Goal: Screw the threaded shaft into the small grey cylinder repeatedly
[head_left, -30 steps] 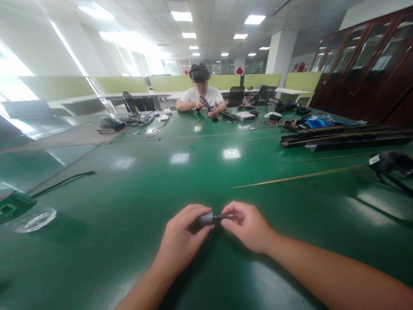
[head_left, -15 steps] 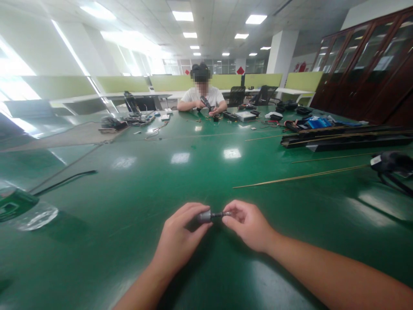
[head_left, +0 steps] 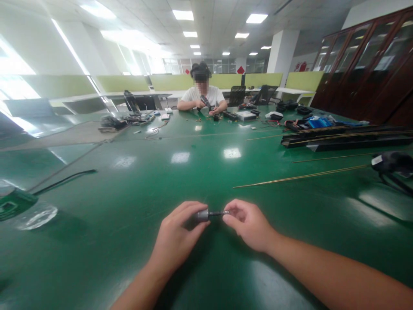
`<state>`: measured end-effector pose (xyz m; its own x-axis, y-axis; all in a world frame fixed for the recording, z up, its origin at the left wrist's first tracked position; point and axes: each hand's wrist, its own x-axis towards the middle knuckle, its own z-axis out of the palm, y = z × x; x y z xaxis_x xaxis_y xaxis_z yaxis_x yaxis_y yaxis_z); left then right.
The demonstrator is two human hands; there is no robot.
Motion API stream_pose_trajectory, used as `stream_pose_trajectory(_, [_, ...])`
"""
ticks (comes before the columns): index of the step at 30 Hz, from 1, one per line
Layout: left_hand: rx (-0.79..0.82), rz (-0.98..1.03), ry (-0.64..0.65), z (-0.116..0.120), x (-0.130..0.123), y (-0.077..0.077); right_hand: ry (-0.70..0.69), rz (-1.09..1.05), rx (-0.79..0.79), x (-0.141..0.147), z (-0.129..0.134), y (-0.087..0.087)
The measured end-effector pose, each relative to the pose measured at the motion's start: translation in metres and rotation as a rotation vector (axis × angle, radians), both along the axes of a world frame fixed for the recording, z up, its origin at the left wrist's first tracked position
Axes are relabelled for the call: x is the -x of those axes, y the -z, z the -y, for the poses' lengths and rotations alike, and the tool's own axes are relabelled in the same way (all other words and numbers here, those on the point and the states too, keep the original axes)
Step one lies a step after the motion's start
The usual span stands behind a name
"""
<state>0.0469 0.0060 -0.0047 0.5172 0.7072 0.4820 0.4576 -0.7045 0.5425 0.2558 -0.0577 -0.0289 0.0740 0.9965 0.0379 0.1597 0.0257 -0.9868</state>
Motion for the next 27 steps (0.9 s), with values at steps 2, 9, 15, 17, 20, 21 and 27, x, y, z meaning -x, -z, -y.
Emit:
stream_pose_trajectory(2, [0.003,0.000,-0.001,-0.0002,0.0007,0.0000,0.001,0.001,-0.006,-0.0003,-0.0003,0.0007])
stream_pose_trajectory(9, [0.011,0.001,-0.006,-0.0024,0.0035,0.0002,0.011,-0.005,-0.018,-0.0013,-0.0016,0.0040])
stream_pose_trajectory(15, [-0.004,0.011,-0.012,-0.0026,0.0034,0.0007,-0.003,-0.035,-0.020,-0.0016,-0.0019,0.0046])
stream_pose_trajectory(17, [-0.010,0.017,-0.007,-0.0023,0.0032,0.0005,-0.001,-0.038,-0.021,-0.0017,-0.0019,0.0045])
stream_pose_trajectory(20, [-0.011,0.018,-0.004,-0.0022,0.0032,-0.0002,0.008,-0.042,-0.026,-0.0020,-0.0016,0.0034])
stream_pose_trajectory(21, [-0.009,0.017,-0.005,-0.0022,0.0033,-0.0006,0.008,-0.049,-0.027,-0.0021,-0.0014,0.0028])
stream_pose_trajectory(27, [0.041,0.027,-0.122,-0.0033,0.0058,-0.0038,-0.031,-0.193,-0.014,-0.0038,-0.0004,0.0035])
